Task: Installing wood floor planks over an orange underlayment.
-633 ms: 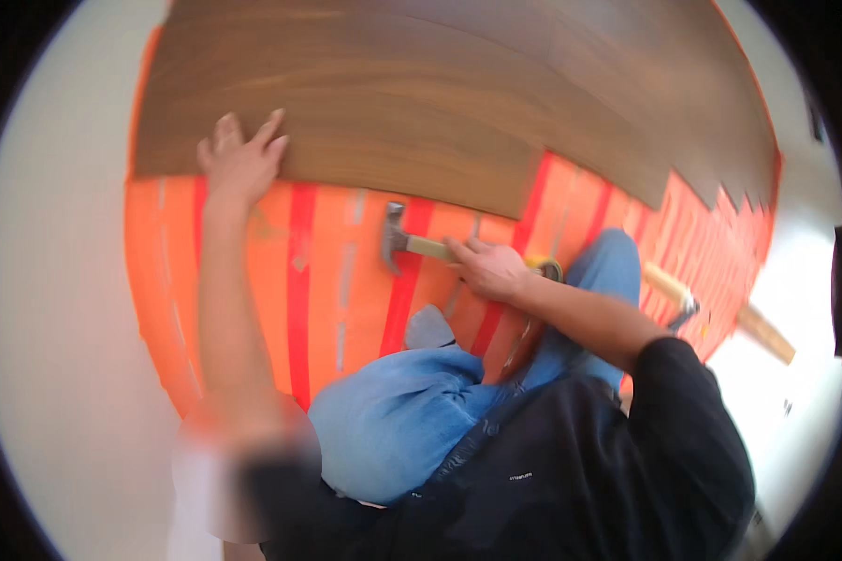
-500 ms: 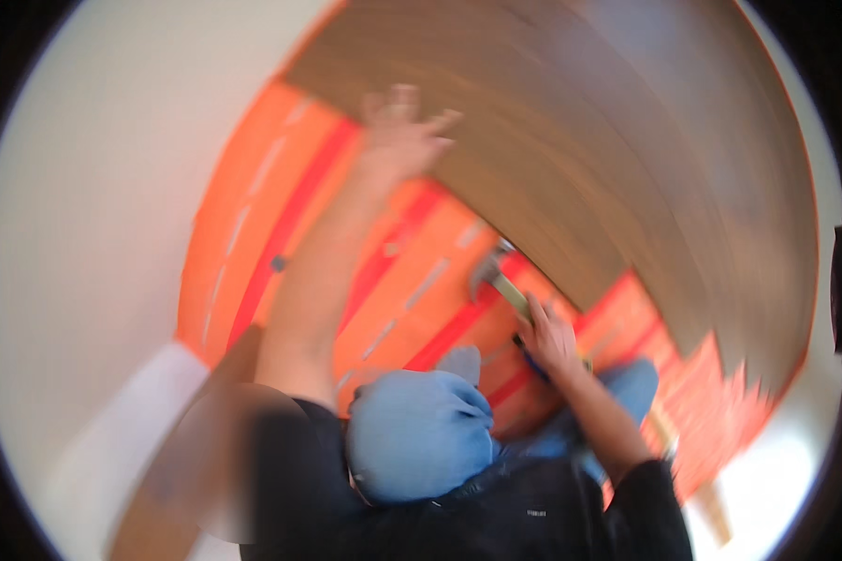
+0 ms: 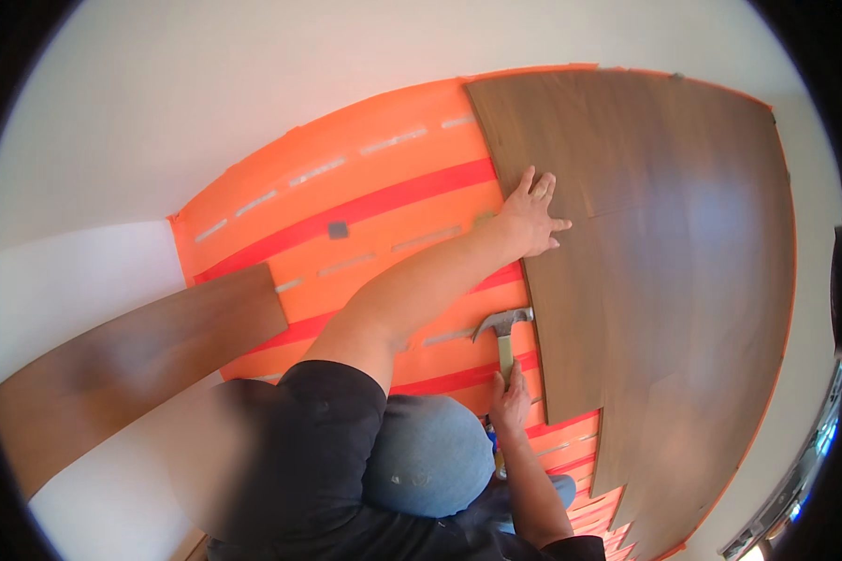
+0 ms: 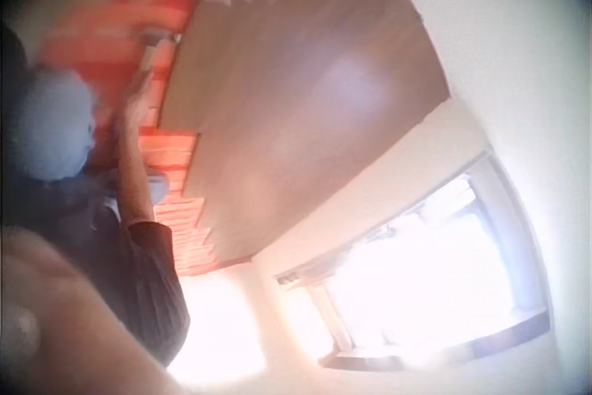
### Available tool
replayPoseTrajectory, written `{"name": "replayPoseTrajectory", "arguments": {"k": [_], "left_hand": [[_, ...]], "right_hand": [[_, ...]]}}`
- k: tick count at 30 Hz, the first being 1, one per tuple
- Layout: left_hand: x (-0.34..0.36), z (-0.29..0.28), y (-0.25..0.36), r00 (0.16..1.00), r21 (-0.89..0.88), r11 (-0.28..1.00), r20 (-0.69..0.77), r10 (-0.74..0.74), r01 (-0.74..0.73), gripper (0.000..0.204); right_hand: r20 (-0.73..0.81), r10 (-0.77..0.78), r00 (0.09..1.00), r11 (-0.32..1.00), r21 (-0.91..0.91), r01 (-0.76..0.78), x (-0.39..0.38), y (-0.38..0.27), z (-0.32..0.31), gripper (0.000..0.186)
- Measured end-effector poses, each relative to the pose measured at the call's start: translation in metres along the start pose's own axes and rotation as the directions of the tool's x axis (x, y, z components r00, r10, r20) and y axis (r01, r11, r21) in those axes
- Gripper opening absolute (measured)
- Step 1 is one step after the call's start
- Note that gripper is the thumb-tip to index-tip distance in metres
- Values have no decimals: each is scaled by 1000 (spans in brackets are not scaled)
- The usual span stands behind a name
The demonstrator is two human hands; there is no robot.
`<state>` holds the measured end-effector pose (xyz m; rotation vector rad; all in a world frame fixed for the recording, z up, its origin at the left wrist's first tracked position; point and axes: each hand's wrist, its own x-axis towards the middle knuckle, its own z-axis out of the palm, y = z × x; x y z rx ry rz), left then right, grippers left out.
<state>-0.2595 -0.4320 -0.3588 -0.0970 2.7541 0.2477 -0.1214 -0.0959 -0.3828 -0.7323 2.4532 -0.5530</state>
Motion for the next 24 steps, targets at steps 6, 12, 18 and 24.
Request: {"name": "replayPoseTrajectory", "arguments": {"k": [6, 12, 18, 24], "left_hand": [[-1, 14, -1, 994, -30, 1000, -112, -10, 7, 54], [0, 23, -4, 982, -37, 999, -186, -24, 17, 57], [-23, 19, -27, 949, -301, 949, -261, -177, 94, 62], [-51, 30, -114, 800, -354, 842, -307, -516, 407, 61]], "right_hand": [[79, -122, 989, 954, -266, 139, 4, -4, -13, 56], [-15, -174, 985, 942, -295, 162, 10, 12, 20, 56], [-112, -279, 954, 906, -359, 223, 4, 36, 38, 57], [-124, -296, 947, 909, -341, 240, 6, 41, 37, 58]]}}
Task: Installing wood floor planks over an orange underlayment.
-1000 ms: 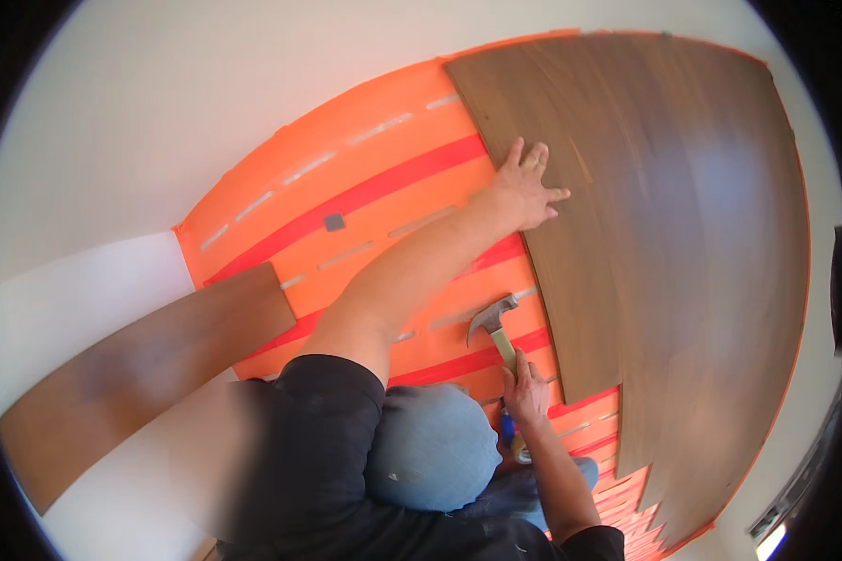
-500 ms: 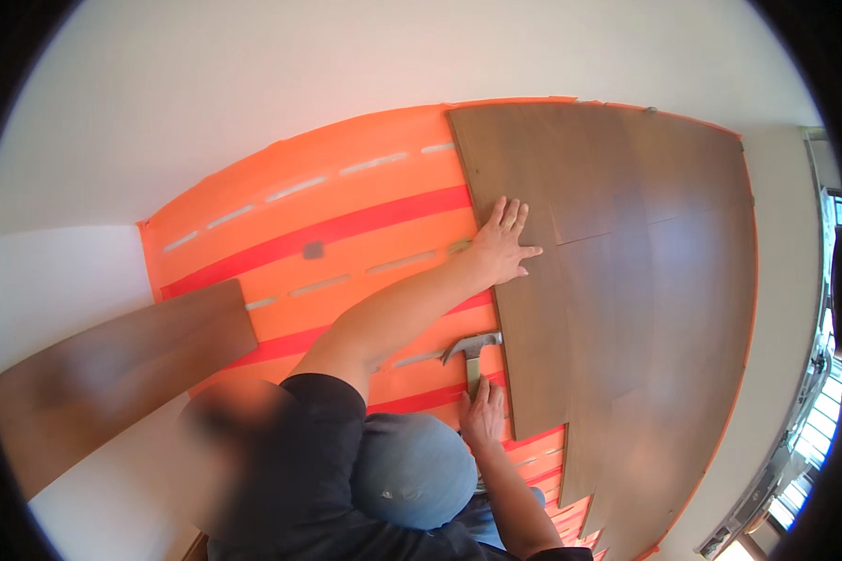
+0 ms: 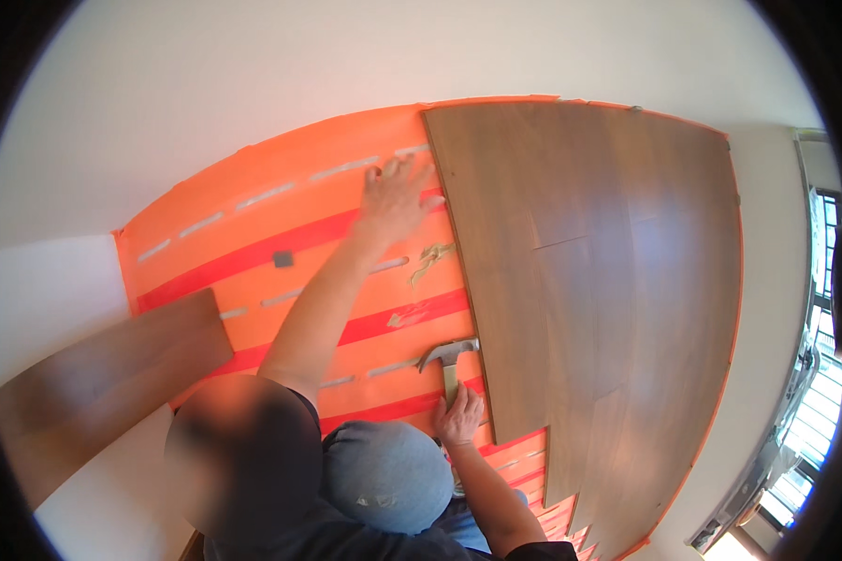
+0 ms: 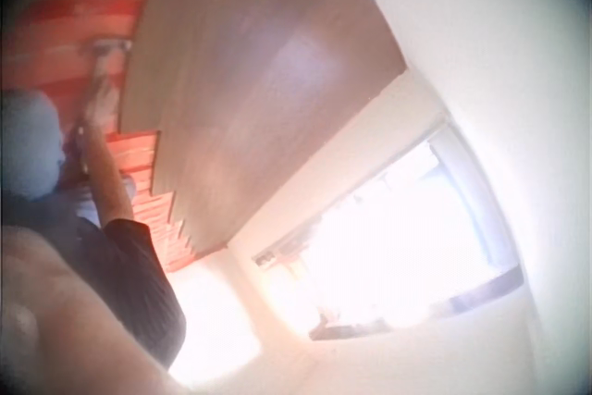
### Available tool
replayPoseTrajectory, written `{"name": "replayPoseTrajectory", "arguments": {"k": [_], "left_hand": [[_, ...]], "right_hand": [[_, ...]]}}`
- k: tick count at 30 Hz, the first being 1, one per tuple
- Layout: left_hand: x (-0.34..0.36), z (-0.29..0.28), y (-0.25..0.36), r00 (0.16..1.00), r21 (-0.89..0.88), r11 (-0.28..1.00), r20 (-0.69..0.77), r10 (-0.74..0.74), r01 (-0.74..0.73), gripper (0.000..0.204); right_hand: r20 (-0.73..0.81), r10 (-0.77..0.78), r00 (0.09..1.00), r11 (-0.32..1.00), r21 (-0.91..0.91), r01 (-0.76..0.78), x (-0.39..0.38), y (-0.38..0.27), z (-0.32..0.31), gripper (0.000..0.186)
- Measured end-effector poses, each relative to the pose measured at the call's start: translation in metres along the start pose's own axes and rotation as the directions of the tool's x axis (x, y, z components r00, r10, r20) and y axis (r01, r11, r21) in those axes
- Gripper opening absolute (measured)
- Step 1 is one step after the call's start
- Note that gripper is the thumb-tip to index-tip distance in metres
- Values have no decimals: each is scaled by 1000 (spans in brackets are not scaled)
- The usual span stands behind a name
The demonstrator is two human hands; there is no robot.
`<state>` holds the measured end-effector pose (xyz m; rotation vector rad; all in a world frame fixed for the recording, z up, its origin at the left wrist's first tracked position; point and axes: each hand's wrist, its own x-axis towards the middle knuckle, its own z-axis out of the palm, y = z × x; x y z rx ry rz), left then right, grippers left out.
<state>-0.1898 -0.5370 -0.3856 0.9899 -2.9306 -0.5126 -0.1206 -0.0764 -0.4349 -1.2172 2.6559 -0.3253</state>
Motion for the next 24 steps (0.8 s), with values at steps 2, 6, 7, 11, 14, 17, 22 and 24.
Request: {"name": "replayPoseTrajectory", "arguments": {"k": [2, 6, 7, 11, 14, 17, 22, 24], "left_hand": [[14, 3, -28, 994, 86, 991, 44, -103, 99, 62], [40, -4, -46, 992, 203, 978, 104, -66, 44, 63], [43, -6, -49, 991, 272, 959, 78, -107, 82, 64], [35, 7, -65, 976, 318, 925, 3, -220, 207, 65], [24, 10, -65, 952, 269, 919, 22, -305, 288, 63], [12, 3, -86, 970, 291, 926, -22, -243, 239, 61], [-12, -15, -94, 978, 316, 930, 31, -208, 187, 59], [-38, -20, -83, 977, 333, 928, 70, -204, 170, 59]], "right_hand": [[-8, -7, 1000, 1000, 15, 7, 1, -1, 0, 58], [-6, -5, 1000, 1000, 17, 5, -2, 4, 4, 58], [-6, -3, 1000, 1000, 13, 3, -3, 4, 4, 57], [-12, -19, 1000, 998, 52, 19, -3, 3, 8, 57], [-5, 19, 1000, 1000, 2, -19, -3, 1, -4, 57], [-31, -12, 999, 999, 31, 13, 0, 4, 2, 57], [-18, -9, 1000, 999, 48, 10, 6, 0, 0, 58], [-19, 12, 1000, 998, 67, -11, 4, 3, -2, 58]]}}
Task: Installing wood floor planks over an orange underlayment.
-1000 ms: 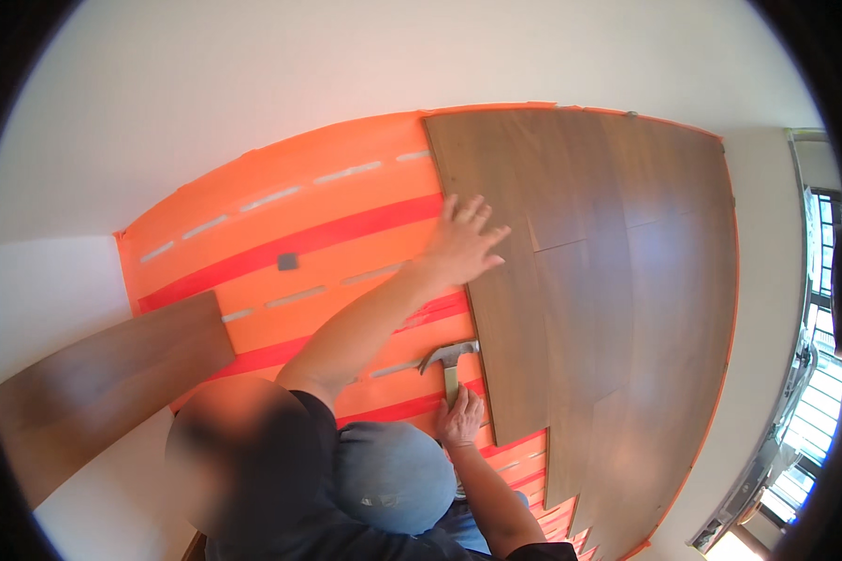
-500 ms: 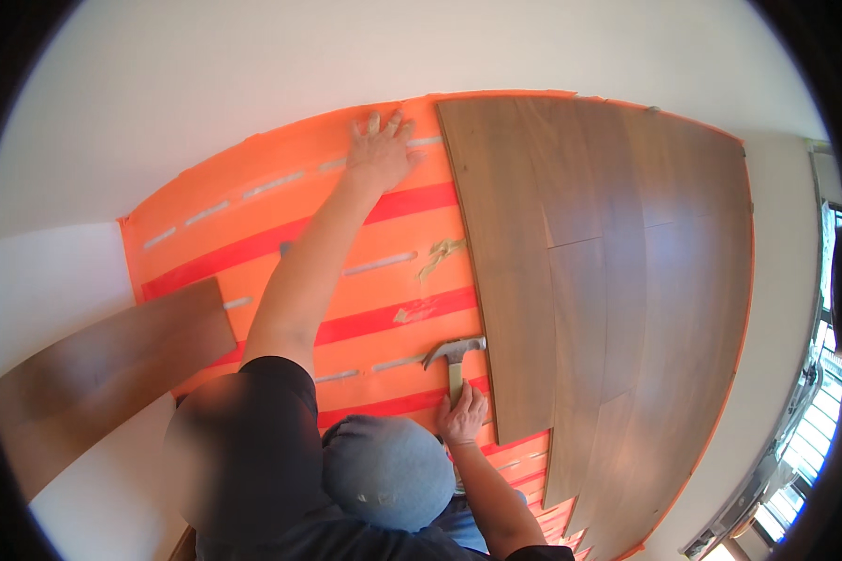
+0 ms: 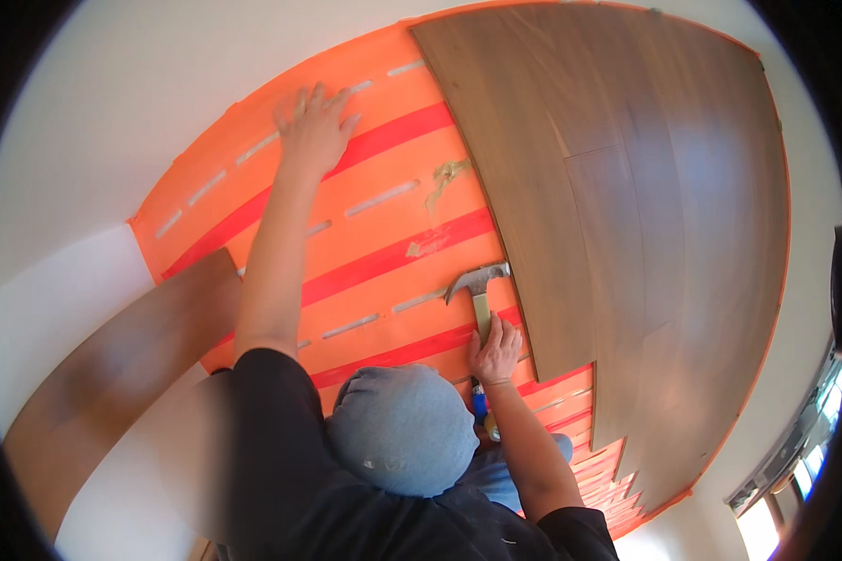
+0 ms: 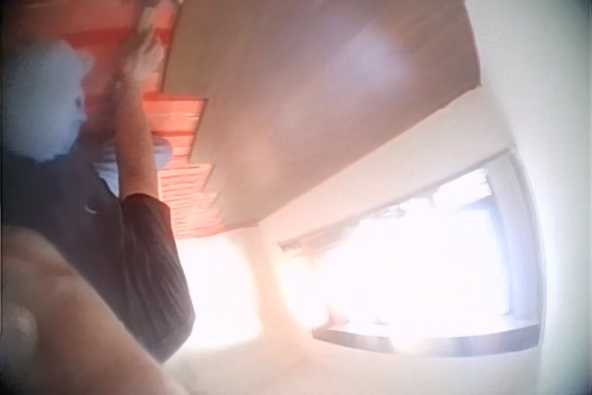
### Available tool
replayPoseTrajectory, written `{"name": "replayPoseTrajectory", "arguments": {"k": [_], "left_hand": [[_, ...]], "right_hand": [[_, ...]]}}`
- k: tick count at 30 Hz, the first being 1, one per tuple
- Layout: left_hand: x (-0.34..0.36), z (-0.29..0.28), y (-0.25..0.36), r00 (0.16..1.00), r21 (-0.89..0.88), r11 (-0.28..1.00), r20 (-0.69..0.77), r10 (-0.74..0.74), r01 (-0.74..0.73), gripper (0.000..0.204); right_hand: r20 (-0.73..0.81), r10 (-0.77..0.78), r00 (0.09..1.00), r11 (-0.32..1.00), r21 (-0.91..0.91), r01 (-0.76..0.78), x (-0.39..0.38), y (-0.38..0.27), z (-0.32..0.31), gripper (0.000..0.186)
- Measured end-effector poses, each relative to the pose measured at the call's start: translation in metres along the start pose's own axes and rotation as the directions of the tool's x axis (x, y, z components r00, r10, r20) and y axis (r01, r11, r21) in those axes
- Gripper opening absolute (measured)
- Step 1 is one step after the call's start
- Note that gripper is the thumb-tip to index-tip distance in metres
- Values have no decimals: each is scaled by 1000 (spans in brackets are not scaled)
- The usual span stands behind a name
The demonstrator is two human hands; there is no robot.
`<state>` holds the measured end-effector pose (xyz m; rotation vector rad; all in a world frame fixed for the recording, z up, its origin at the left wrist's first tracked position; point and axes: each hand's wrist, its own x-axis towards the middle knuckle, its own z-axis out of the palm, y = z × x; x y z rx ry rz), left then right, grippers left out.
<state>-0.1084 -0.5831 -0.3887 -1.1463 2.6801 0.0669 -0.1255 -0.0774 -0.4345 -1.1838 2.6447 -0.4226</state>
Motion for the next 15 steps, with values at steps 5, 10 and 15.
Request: {"name": "replayPoseTrajectory", "arguments": {"k": [5, 10, 15], "left_hand": [[-92, 26, -9, 999, 102, 994, -48, -19, 24, 65], [-118, 24, -20, 981, 97, 988, 141, -133, 120, 69], [-145, 19, -13, 995, 75, 995, 66, -75, 70, 70]], "right_hand": [[-29, 3, 1000, 1000, -1, -3, -6, 3, 1, 59], [-36, 16, 999, 1000, 7, -16, -5, -1, -2, 57], [-12, 40, 999, 999, -27, -40, -5, -8, -6, 56]]}}
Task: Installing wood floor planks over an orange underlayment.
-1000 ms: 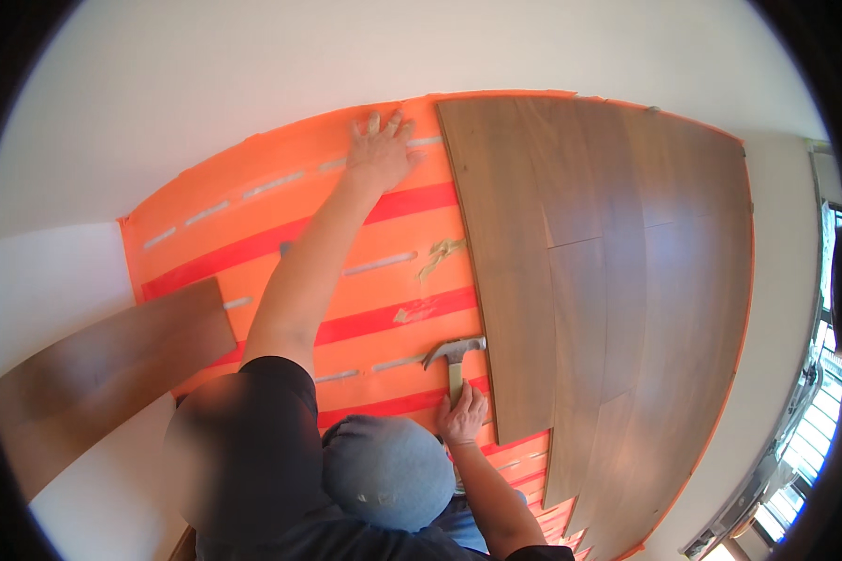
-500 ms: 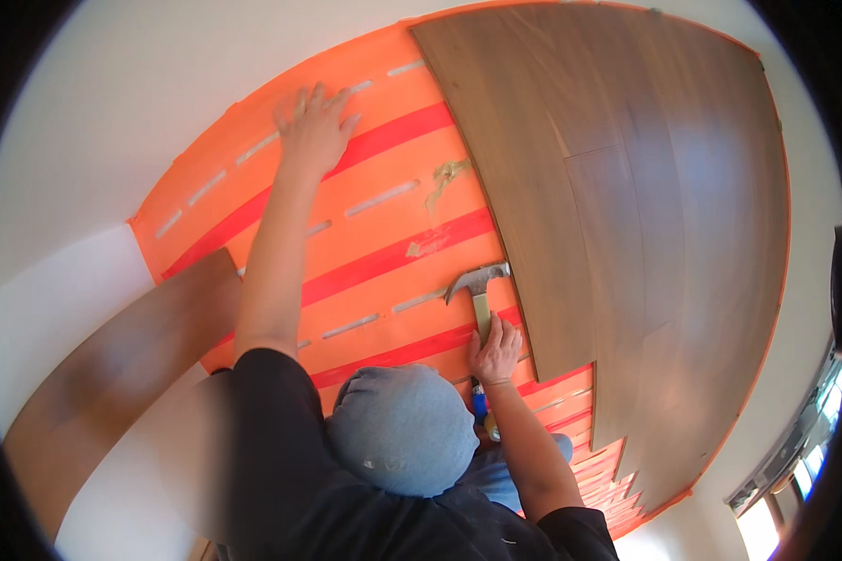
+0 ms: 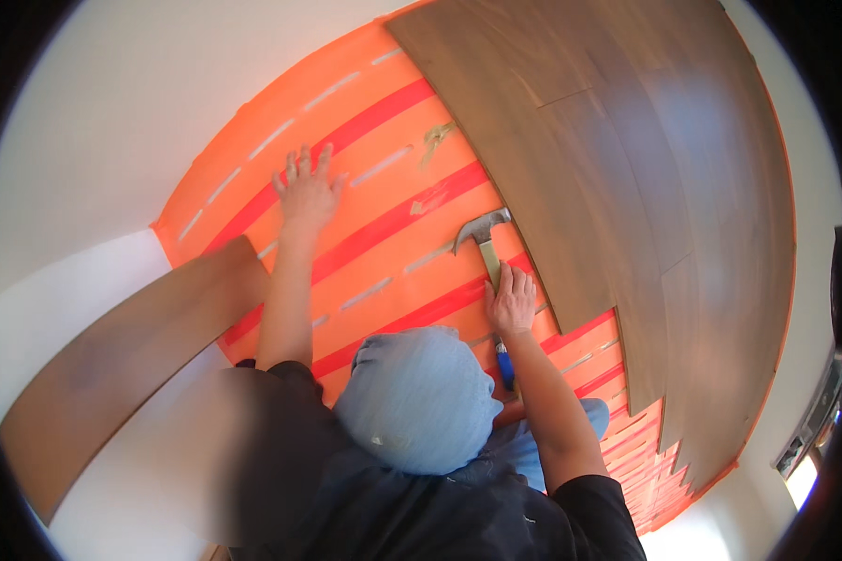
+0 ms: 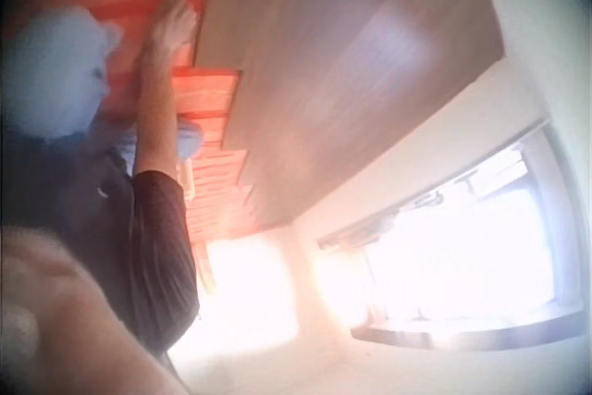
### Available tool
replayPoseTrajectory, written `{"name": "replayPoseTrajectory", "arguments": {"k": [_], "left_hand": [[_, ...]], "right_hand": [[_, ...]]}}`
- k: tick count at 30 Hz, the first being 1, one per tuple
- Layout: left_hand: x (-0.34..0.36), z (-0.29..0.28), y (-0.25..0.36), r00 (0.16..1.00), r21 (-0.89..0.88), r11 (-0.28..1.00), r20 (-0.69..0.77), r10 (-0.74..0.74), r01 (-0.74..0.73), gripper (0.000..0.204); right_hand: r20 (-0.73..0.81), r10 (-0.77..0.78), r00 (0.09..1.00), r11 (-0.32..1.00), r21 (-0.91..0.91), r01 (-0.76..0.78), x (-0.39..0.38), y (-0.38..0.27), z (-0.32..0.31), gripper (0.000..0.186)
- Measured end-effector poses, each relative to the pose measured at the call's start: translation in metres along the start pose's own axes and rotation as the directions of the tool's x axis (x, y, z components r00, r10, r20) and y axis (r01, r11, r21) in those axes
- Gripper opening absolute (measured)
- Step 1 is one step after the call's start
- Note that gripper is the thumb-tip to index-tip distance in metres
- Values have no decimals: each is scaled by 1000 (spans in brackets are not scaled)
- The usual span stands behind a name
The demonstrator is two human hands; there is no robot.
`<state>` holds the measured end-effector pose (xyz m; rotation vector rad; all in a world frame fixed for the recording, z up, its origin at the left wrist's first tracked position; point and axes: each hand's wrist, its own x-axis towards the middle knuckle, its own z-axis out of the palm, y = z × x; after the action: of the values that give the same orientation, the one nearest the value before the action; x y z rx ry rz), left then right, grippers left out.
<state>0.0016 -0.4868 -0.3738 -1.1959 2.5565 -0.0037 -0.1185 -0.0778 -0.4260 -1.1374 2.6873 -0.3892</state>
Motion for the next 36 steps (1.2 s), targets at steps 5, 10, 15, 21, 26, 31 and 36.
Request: {"name": "replayPoseTrajectory", "arguments": {"k": [5, 10, 15, 21, 26, 31, 36], "left_hand": [[-41, 17, 8, 997, -49, 996, -20, 70, -71, 69], [-76, 14, -3, 974, -76, 985, -181, 138, -153, 68], [-100, -10, 23, 837, 2, 912, -395, 378, -411, 62], [-103, 0, 42, 802, -56, 849, -366, 473, -526, 55], [-76, 24, 50, 918, -955, 169, -171, 358, -244, 53], [-15, 11, 49, 805, -595, -646, 2, 594, 478, 61], [26, 56, 50, 728, -258, -711, -36, 684, 655, 68]], "right_hand": [[33, 71, 997, 997, -33, -70, -5, -13, -17, 54], [102, 86, 991, 986, 135, -99, -34, -27, -70, 48], [-16, 139, 990, 978, 162, -135, -105, 6, -130, 43], [-108, 375, 921, 927, 62, -370, -199, 58, -183, 40], [-213, 547, 810, 832, 30, -554, -262, 99, -203, 36], [-210, 578, 789, 809, 21, -587, -303, 120, -175, 34], [-163, 570, 805, 811, -44, -583, -277, 115, -170, 31]]}}
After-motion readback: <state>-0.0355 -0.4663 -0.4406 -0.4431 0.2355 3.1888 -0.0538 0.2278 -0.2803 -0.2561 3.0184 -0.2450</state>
